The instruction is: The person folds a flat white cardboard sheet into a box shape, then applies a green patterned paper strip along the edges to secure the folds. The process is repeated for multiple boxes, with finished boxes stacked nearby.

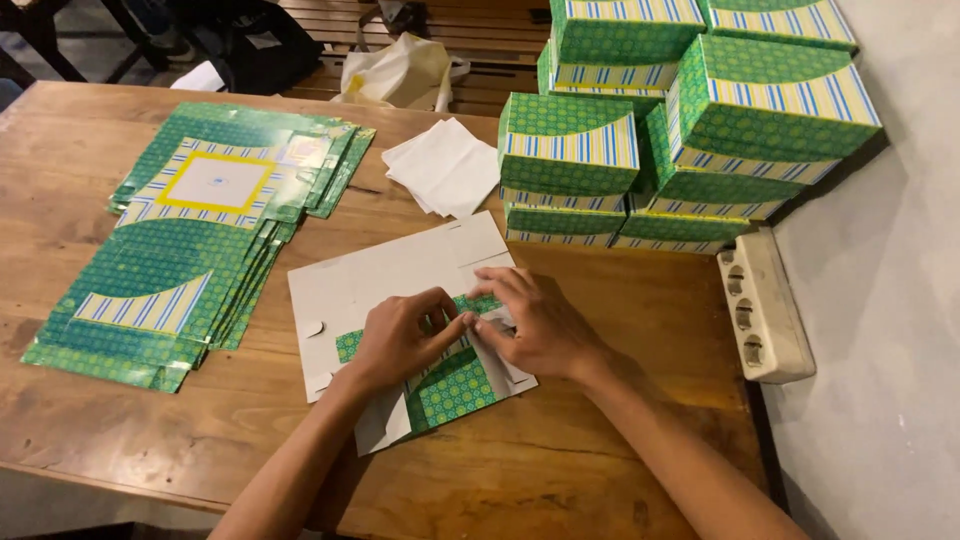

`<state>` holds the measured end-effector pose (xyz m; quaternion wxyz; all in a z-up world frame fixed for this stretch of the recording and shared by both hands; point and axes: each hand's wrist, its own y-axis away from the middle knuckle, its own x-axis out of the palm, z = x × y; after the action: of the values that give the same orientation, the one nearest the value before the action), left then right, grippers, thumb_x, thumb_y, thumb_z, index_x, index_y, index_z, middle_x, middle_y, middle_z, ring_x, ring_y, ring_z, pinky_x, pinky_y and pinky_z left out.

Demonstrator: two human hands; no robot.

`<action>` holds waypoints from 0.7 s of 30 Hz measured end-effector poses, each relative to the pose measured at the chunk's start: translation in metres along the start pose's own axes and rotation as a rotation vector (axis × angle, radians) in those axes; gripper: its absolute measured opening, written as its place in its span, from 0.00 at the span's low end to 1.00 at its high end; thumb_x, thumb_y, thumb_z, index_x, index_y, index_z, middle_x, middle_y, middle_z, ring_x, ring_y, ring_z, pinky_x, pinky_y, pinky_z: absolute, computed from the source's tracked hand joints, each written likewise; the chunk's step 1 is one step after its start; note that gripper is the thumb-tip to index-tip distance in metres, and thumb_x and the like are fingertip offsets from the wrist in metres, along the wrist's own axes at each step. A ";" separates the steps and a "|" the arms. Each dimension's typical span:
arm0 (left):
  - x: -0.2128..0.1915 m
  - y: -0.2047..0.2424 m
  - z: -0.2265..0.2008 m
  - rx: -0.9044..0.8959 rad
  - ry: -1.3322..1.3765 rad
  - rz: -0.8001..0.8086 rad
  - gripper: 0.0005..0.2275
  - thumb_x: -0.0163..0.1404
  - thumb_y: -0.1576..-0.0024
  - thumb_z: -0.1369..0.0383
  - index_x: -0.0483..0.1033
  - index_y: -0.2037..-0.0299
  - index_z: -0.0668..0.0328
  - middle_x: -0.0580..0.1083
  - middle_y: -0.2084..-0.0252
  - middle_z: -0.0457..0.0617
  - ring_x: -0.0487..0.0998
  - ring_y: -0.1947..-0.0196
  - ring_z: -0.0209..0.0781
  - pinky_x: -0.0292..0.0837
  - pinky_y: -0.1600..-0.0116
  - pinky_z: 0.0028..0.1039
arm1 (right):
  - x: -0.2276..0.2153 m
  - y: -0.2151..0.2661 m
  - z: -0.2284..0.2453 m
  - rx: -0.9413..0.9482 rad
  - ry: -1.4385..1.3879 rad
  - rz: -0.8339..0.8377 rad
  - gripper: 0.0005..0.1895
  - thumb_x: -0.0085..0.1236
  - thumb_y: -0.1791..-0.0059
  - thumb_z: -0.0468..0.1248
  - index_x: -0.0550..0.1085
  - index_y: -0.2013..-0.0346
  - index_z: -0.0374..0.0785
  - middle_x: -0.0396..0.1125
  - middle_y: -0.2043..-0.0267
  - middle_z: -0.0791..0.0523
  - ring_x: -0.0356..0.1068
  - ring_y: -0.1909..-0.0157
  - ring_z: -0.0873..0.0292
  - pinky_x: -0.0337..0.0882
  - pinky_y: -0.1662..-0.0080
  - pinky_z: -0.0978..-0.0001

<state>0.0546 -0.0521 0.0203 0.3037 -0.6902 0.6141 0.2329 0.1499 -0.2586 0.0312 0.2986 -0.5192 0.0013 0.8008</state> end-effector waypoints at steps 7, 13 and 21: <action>0.001 -0.002 0.003 0.048 -0.039 -0.011 0.10 0.56 0.42 0.56 0.81 0.63 0.52 0.79 0.78 0.42 0.79 0.80 0.44 0.73 0.69 0.34 | 0.016 0.002 -0.008 0.050 -0.003 -0.006 0.19 0.55 0.47 0.45 0.72 0.42 0.47 0.54 0.30 0.50 0.51 0.26 0.40 0.54 0.31 0.41; -0.001 -0.001 -0.001 0.061 -0.038 -0.018 0.10 0.60 0.47 0.59 0.80 0.60 0.49 0.79 0.79 0.40 0.76 0.82 0.44 0.73 0.70 0.35 | 0.022 0.005 -0.015 0.076 -0.110 -0.232 0.19 0.58 0.49 0.45 0.73 0.43 0.52 0.49 0.27 0.50 0.46 0.25 0.41 0.46 0.30 0.45; -0.003 -0.001 0.003 0.058 -0.073 0.048 0.06 0.62 0.48 0.60 0.84 0.64 0.45 0.80 0.78 0.38 0.77 0.82 0.41 0.73 0.71 0.31 | -0.015 -0.008 0.006 0.240 -0.001 0.259 0.34 0.50 0.46 0.56 0.58 0.28 0.48 0.48 0.25 0.44 0.39 0.21 0.40 0.35 0.27 0.38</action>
<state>0.0550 -0.0482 0.0205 0.3402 -0.6573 0.6253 0.2473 0.1530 -0.2578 0.0489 0.2527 -0.4749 0.1635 0.8270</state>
